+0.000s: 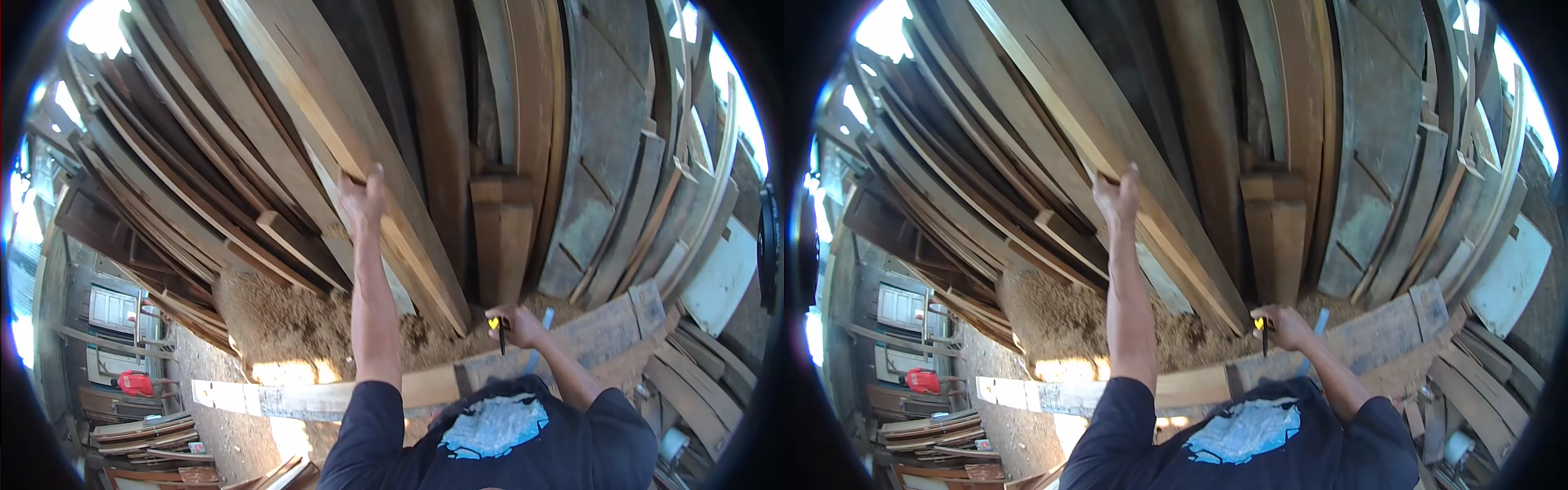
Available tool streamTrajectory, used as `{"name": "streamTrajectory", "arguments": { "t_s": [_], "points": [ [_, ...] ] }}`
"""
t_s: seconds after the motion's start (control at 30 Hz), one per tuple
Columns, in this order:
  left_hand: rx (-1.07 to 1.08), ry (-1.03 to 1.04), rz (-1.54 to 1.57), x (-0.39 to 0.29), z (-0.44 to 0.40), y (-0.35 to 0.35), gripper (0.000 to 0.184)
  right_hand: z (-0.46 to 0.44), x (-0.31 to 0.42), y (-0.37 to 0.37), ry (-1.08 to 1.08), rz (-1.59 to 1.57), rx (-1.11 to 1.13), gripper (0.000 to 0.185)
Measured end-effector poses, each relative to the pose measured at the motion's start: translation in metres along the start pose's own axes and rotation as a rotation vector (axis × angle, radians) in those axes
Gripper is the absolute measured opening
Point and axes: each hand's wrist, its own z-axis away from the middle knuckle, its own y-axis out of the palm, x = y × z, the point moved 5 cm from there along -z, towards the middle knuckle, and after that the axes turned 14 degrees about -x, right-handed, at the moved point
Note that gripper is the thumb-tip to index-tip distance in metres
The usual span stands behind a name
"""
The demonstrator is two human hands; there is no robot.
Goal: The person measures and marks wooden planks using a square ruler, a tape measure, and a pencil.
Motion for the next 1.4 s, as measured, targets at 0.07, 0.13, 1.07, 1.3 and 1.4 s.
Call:
{"name": "streamTrajectory", "arguments": {
  "t_s": [0.07,0.13,1.07,1.3,1.4],
  "points": [
    [-0.091,0.086,-0.152,0.022,-0.017,0.021,0.085,0.011,-0.006,-0.009,0.101,0.008,0.028,0.045],
    [-0.146,0.208,-0.318,0.021,-0.027,0.038,0.106,0.02,-0.017,-0.017,0.144,0.038,0.026,0.046],
    [-0.134,0.363,-0.864,0.096,-0.025,0.056,0.101,0.222,-0.186,-0.049,0.807,0.947,-0.558,0.051],
    [0.096,-0.135,-0.887,0.323,0.248,-0.162,0.09,0.198,-0.076,0.018,0.382,0.311,-0.837,0.05],
    [0.114,-0.729,-1.084,0.392,0.374,-0.3,0.088,0.203,-0.039,0.083,0.275,0.419,-0.84,0.049]
  ]
}}
